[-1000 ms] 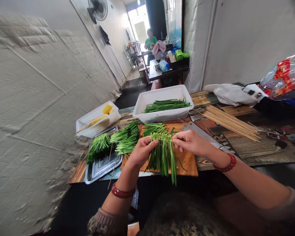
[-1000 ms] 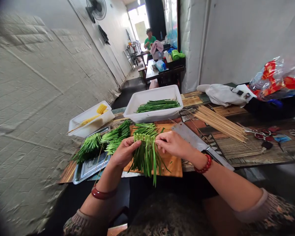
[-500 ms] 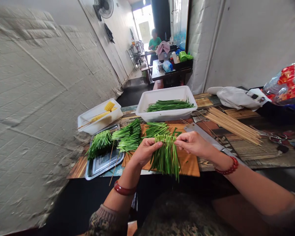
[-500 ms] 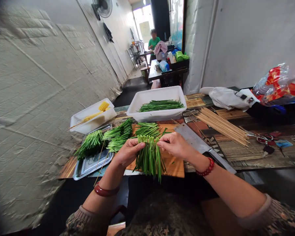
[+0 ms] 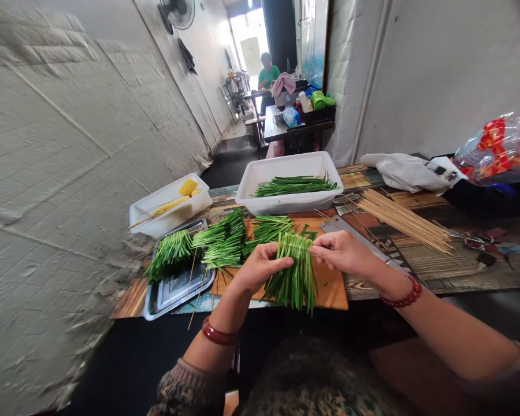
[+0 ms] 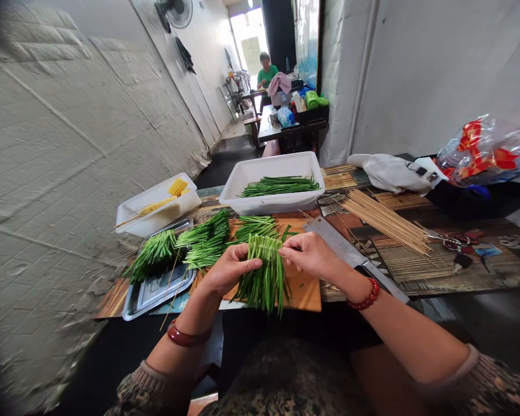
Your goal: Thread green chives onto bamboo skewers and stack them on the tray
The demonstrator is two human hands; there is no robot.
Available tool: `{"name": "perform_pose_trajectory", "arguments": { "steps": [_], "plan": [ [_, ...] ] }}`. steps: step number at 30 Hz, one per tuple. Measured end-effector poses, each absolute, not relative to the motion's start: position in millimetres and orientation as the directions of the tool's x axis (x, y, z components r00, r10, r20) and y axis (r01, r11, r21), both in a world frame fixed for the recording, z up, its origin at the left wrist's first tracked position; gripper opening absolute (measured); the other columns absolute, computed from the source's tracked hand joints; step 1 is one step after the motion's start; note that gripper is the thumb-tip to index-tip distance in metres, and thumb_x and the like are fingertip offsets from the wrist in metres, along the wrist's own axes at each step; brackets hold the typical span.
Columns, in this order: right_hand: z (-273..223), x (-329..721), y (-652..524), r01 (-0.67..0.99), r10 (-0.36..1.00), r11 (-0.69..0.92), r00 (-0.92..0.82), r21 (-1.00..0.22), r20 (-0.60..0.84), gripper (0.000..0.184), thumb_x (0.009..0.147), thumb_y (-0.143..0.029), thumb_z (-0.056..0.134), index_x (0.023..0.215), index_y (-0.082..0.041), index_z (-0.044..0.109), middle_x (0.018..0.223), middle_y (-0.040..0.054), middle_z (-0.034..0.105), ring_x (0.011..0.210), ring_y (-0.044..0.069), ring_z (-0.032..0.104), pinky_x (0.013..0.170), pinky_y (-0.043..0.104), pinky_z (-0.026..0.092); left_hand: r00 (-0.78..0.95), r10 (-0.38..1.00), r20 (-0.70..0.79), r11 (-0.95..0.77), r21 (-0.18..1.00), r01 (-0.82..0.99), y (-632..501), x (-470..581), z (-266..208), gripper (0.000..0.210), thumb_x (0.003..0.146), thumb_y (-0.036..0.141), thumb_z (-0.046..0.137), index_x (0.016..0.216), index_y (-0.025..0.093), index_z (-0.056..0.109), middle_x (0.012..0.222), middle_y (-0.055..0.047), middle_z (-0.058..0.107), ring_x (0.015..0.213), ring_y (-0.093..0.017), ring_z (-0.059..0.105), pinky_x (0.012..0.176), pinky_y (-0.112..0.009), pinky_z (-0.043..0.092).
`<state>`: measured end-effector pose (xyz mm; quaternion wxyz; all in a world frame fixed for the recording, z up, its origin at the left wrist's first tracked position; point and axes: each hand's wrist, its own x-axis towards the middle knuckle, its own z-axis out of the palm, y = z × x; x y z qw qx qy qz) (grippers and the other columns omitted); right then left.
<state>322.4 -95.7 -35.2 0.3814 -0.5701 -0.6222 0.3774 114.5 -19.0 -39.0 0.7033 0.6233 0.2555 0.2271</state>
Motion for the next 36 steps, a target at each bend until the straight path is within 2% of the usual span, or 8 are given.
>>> {"name": "perform_pose_trajectory", "arguments": {
  "steps": [7,11,14,17,19,23,28,36],
  "plan": [
    [-36.9,316.3,-95.4,0.407,1.000,0.010,-0.026,-0.914,0.000,0.027,0.082,-0.040,0.061,0.065,-0.020,0.057,0.054,-0.0013,0.061,0.041,0.011,0.053,0.042,0.023,0.037,0.755,0.646,-0.112,0.121,0.992,0.044,-22.8,119.0,-41.5,0.026,0.070,0.037,0.081,0.079,0.013,0.077,0.079,-0.005,0.072,0.070,-0.015,0.060,0.069,-0.025,0.046],
    [-42.9,311.6,-92.5,0.389,1.000,-0.001,0.022,-0.921,0.008,0.030,0.083,-0.039,0.060,0.062,-0.019,0.053,0.056,-0.0010,0.062,0.039,0.009,0.052,0.040,0.021,0.035,0.755,0.646,-0.114,0.140,0.990,0.030,-22.2,120.0,-41.4,0.032,0.069,0.037,0.082,0.088,0.013,0.076,0.084,-0.006,0.073,0.078,-0.017,0.062,0.074,-0.026,0.047],
    [-42.1,314.7,-91.4,0.293,0.996,-0.046,-0.062,-0.955,-0.067,0.033,0.084,-0.045,0.060,0.065,-0.018,0.055,0.059,0.0006,0.063,0.042,0.009,0.054,0.039,0.020,0.035,0.752,0.646,-0.134,0.202,0.979,0.002,-17.4,119.5,-43.9,0.035,0.073,0.042,0.079,0.092,0.013,0.074,0.080,-0.004,0.072,0.071,-0.014,0.061,0.071,-0.024,0.046],
    [-37.9,323.8,-94.6,0.214,0.982,-0.039,-0.172,-0.976,-0.077,0.038,0.089,-0.050,0.051,0.073,-0.016,0.059,0.072,0.0051,0.068,0.052,0.011,0.060,0.042,0.020,0.041,0.701,0.690,-0.177,0.240,0.971,0.008,-11.1,119.2,-47.8,0.035,0.073,0.046,0.077,0.080,0.012,0.071,0.069,-0.001,0.068,0.058,-0.009,0.055,0.060,-0.020,0.042],
    [-37.5,330.3,-98.2,0.250,0.983,-0.018,-0.174,-0.968,-0.063,0.037,0.091,-0.046,0.048,0.079,-0.015,0.062,0.077,0.0059,0.069,0.055,0.011,0.062,0.045,0.020,0.043,0.672,0.713,-0.200,0.267,0.964,0.004,-7.2,119.3,-50.6,0.037,0.071,0.047,0.079,0.073,0.012,0.068,0.065,0.001,0.065,0.054,-0.008,0.052,0.055,-0.019,0.040],
    [-45.9,335.9,-104.0,0.391,0.990,-0.046,-0.105,-0.919,-0.094,0.026,0.088,-0.034,0.053,0.090,-0.013,0.068,0.065,0.0003,0.065,0.045,0.009,0.056,0.045,0.021,0.041,0.670,0.711,-0.213,0.306,0.952,-0.022,-0.7,120.5,-56.8,0.037,0.069,0.045,0.081,0.070,0.012,0.065,0.062,0.001,0.064,0.052,-0.007,0.052,0.054,-0.018,0.040],
    [-52.0,332.5,-107.1,0.371,0.992,-0.060,-0.082,-0.927,-0.097,0.025,0.086,-0.034,0.052,0.087,-0.014,0.068,0.060,-0.0017,0.061,0.041,0.009,0.053,0.041,0.020,0.038,0.750,0.607,-0.263,0.412,0.911,-0.014,8.0,122.9,-64.2,0.038,0.061,0.041,0.087,0.073,0.010,0.068,0.064,-0.003,0.068,0.054,-0.010,0.058,0.058,-0.022,0.047],
    [-53.1,335.4,-103.0,0.487,0.999,-0.045,0.004,-0.872,-0.050,0.026,0.086,-0.036,0.054,0.081,-0.015,0.069,0.057,-0.0015,0.060,0.041,0.009,0.048,0.041,0.021,0.033,0.764,0.587,-0.268,0.420,0.907,-0.004,15.6,130.3,-66.8,0.037,0.064,0.042,0.085,0.072,0.009,0.070,0.065,-0.005,0.070,0.054,-0.011,0.060,0.057,-0.022,0.047]
  ]
}}
